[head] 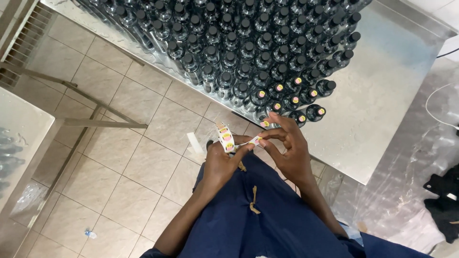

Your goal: Applying small circular labels to the caps of black plastic bottles arranged on a table.

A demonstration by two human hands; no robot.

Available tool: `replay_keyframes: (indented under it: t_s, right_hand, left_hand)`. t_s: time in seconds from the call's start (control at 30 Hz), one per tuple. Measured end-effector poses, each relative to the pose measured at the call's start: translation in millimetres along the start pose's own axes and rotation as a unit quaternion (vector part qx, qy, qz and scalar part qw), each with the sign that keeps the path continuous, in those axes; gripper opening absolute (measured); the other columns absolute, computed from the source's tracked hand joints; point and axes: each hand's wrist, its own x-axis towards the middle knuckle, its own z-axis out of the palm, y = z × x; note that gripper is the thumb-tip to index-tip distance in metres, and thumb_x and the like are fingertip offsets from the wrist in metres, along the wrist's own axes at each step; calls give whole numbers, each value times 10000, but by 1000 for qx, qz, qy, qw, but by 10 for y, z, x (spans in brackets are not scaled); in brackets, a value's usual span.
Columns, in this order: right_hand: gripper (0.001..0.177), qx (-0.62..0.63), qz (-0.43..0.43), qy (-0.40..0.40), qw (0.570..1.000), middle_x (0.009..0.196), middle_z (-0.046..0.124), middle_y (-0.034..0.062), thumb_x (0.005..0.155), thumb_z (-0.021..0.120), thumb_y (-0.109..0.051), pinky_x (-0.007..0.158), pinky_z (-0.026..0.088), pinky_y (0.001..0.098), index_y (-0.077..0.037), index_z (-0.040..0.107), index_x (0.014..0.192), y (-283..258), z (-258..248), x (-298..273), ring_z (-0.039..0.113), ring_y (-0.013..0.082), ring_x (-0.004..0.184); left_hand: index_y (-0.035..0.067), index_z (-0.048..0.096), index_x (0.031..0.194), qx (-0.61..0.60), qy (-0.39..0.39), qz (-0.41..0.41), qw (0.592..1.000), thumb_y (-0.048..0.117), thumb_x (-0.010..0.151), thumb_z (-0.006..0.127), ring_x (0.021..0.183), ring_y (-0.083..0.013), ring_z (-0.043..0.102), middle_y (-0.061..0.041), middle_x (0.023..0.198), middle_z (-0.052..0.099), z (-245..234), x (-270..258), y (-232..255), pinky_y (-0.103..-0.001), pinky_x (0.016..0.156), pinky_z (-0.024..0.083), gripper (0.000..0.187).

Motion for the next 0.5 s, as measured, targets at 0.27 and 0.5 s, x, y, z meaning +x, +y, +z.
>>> replay_keyframes:
  t_s: [0.27, 0.5]
  right_hand:
    - [604, -18, -16, 10, 1000, 1352, 620, 267, 959, 755, 66, 915, 695, 522, 86, 520, 1515, -16, 18, -30, 811, 387, 1018]
    - [613, 18, -28, 7, 999, 1462, 534, 273, 935, 765, 84, 944, 684, 525, 58, 529, 1501, 14, -20, -78, 782, 406, 1087]
  left_hand:
    - [36, 828, 879, 35, 33, 2, 999, 252, 814, 996, 725, -328, 810, -173, 753, 808, -4, -48, -99, -399, 666, 621, 282]
    - [38, 784, 815, 38, 42, 23, 998, 287, 762, 1020, 663, -332, 771, -187, 699, 764, 1, -63, -100, -403, 633, 607, 346]
